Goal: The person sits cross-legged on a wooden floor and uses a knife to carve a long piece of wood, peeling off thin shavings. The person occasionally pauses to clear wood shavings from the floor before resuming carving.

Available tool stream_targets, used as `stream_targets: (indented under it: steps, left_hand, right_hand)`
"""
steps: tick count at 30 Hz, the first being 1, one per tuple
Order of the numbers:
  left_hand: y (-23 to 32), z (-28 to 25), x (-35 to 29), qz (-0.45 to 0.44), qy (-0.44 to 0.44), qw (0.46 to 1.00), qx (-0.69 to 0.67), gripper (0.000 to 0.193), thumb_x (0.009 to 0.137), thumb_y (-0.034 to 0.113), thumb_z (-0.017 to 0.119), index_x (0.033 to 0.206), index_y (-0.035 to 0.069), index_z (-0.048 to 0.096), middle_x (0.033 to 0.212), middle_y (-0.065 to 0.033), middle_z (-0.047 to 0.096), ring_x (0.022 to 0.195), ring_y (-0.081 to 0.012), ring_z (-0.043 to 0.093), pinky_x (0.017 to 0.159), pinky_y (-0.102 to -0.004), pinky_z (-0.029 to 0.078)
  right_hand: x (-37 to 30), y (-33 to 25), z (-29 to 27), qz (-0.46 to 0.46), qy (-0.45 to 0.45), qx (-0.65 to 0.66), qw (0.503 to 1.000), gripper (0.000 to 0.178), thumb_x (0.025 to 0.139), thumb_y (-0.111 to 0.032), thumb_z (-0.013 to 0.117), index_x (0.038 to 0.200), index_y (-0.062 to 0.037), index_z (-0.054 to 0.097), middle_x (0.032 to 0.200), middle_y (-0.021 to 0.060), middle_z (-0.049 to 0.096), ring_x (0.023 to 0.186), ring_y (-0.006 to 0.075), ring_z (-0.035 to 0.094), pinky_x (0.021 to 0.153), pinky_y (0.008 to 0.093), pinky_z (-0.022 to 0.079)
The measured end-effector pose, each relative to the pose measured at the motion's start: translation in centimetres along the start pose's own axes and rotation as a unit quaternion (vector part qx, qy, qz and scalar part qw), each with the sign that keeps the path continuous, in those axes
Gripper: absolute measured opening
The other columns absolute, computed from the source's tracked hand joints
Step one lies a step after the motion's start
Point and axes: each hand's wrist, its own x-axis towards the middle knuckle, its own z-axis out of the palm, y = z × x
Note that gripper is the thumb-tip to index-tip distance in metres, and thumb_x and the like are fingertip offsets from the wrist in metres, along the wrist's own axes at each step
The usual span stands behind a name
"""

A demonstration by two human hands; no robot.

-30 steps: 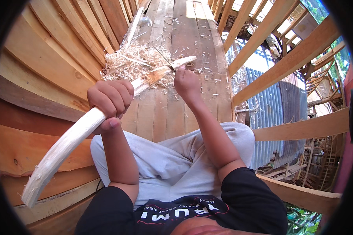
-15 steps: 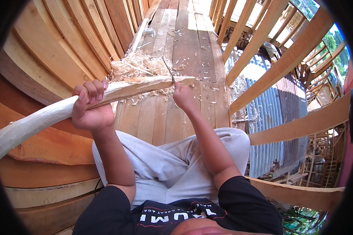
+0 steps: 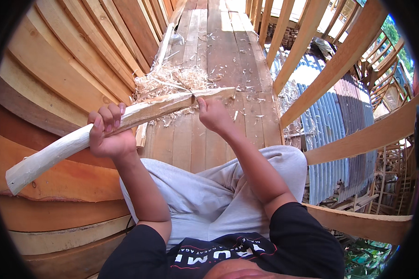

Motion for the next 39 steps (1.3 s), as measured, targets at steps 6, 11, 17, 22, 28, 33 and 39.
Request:
stream_targets:
  steps: [6,11,17,22,28,33,39]
  left_hand:
    - [-0.4,0.6,0.7,0.006,0.041,0.999,0.029,0.028,0.083,0.022,0.058,0.069,0.016,0.034,0.062,0.0019,0.032,0.063,-0.0130,0.035,0.077,-0.0362,0.036]
    - [-2.1,2.0,0.0,0.048,-0.015,0.996,0.077,0.024,0.086,0.023,0.055,0.072,0.015,0.038,0.062,0.0012,0.036,0.063,-0.0125,0.038,0.071,-0.0342,0.038]
    - [-2.6,-0.8,0.1,0.037,-0.098,0.994,0.008,0.028,0.084,0.022,0.054,0.065,0.019,0.033,0.053,0.0038,0.032,0.050,-0.0088,0.030,0.058,-0.0276,0.030]
    - [-2.6,0.0,-0.1,0.036,-0.069,0.996,0.035,0.029,0.082,0.021,0.055,0.065,0.018,0.032,0.052,0.0036,0.032,0.049,-0.0081,0.029,0.057,-0.0273,0.029]
    - [-2.3,-0.7,0.1,0.036,-0.086,0.995,0.036,0.029,0.082,0.021,0.055,0.064,0.019,0.032,0.052,0.0039,0.031,0.049,-0.0079,0.028,0.058,-0.0277,0.029]
    - [-2.3,-0.7,0.1,0.040,-0.074,0.996,0.030,0.030,0.081,0.021,0.055,0.064,0.019,0.030,0.053,0.0041,0.031,0.050,-0.0082,0.028,0.058,-0.0278,0.028]
    - [-2.6,0.0,-0.1,0.026,-0.072,0.996,0.047,0.029,0.081,0.021,0.054,0.064,0.019,0.030,0.053,0.0040,0.031,0.050,-0.0084,0.028,0.059,-0.0282,0.028]
  right_hand:
    - [1.5,2.9,0.6,0.036,-0.004,0.011,0.999,0.050,0.099,-0.032,0.037,0.080,0.0042,0.065,0.083,0.0300,0.064,0.083,0.0475,0.061,0.077,0.0540,0.047]
    - [-0.3,-0.1,1.3,-0.021,0.004,0.005,1.000,0.054,0.100,-0.034,0.036,0.079,0.0071,0.065,0.080,0.0318,0.063,0.083,0.0480,0.061,0.078,0.0522,0.047]
    - [-0.2,-1.0,1.0,0.029,0.008,0.006,1.000,0.054,0.100,-0.033,0.037,0.075,0.0068,0.064,0.077,0.0322,0.062,0.079,0.0485,0.060,0.074,0.0523,0.046]
    - [1.1,2.4,-0.3,0.061,-0.025,-0.051,0.997,0.054,0.098,-0.038,0.038,0.086,0.0064,0.067,0.087,0.0306,0.065,0.087,0.0469,0.063,0.083,0.0524,0.048]
    - [0.2,0.2,0.7,0.038,-0.014,-0.061,0.997,0.053,0.098,-0.037,0.038,0.082,0.0038,0.068,0.087,0.0281,0.065,0.089,0.0439,0.063,0.081,0.0516,0.049]
    - [-0.3,-0.5,0.6,0.010,0.008,-0.059,0.998,0.052,0.099,-0.036,0.039,0.081,0.0045,0.066,0.081,0.0290,0.064,0.081,0.0459,0.062,0.076,0.0533,0.047]
    - [1.2,2.3,-0.1,0.069,0.008,-0.050,0.996,0.053,0.097,-0.036,0.039,0.075,0.0032,0.067,0.080,0.0268,0.066,0.082,0.0454,0.063,0.078,0.0522,0.049]
